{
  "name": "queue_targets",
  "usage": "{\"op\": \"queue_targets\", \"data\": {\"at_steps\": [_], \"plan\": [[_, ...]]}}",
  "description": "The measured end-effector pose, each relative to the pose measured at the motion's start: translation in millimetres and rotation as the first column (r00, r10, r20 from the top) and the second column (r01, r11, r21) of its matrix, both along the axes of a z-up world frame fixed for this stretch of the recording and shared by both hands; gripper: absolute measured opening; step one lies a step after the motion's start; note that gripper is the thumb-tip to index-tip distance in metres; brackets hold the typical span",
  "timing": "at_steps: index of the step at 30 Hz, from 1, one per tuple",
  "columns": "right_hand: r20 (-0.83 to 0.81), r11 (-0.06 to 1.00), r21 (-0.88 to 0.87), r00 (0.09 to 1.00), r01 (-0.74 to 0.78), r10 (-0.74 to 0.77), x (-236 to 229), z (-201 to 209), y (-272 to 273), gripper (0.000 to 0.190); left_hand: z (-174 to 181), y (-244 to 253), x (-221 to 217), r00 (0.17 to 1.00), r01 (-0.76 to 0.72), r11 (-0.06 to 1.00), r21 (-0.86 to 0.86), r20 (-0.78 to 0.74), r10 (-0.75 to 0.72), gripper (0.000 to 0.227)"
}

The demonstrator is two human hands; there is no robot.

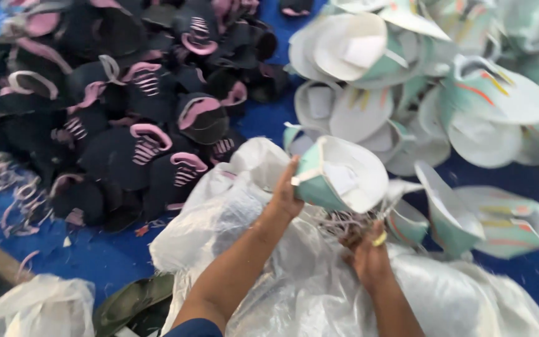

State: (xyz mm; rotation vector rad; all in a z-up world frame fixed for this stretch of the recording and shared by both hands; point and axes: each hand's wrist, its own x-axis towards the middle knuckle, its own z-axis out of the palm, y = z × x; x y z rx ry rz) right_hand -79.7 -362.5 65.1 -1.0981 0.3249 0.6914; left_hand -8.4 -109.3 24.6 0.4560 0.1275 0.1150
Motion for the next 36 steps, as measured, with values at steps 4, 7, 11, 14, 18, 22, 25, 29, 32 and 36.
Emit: {"op": "queue_targets", "data": {"at_steps": [4,7,11,14,18,22,25,29,32,36], "plan": [[0.02,0.998,-0.043,0.999,0.049,-0.048,19,-6,4,0.062,33,-4,-18,0.996,0.016,1.0,-0.005,-0.086,-0.016,0.049],[0.233,0.97,0.125,0.944,0.208,-0.233,35,-100,-32,0.037,48,-5,-32,0.99,0.04,0.997,0.059,-0.135,-0.032,0.048],[0.302,0.947,-0.027,0.906,0.32,-0.298,23,-63,-28,0.033,54,6,-40,0.993,0.036,0.989,0.144,-0.12,-0.018,0.048],[0.333,0.97,-0.061,0.921,0.234,-0.202,19,-61,-23,0.044,37,16,-32,0.994,0.039,0.982,0.186,-0.11,-0.018,0.049],[0.287,0.996,-0.047,0.954,-0.073,0.083,-2,-58,-6,0.067,3,29,-4,0.996,0.089,0.951,0.297,-0.017,-0.088,0.047],[0.172,0.988,0.045,0.975,-0.149,0.139,-27,-54,6,0.071,6,40,-4,0.99,0.137,0.925,0.355,-0.075,-0.119,0.047],[0.015,0.975,0.08,0.979,-0.206,0.206,-32,-40,14,0.078,13,42,-7,0.992,0.059,0.973,0.225,-0.119,-0.033,0.047],[-0.003,0.978,0.098,0.983,-0.182,0.183,-31,-32,17,0.088,30,41,-13,0.992,-0.023,0.969,0.246,-0.112,0.052,0.048],[-0.03,0.99,-0.022,0.99,-0.141,0.141,-27,-46,15,0.089,39,42,-15,0.996,-0.015,0.978,0.21,-0.084,0.034,0.048],[-0.065,0.963,-0.224,0.988,-0.15,0.139,-21,-44,19,0.085,53,40,-20,0.998,0.023,0.983,0.18,-0.06,-0.012,0.048]]}}
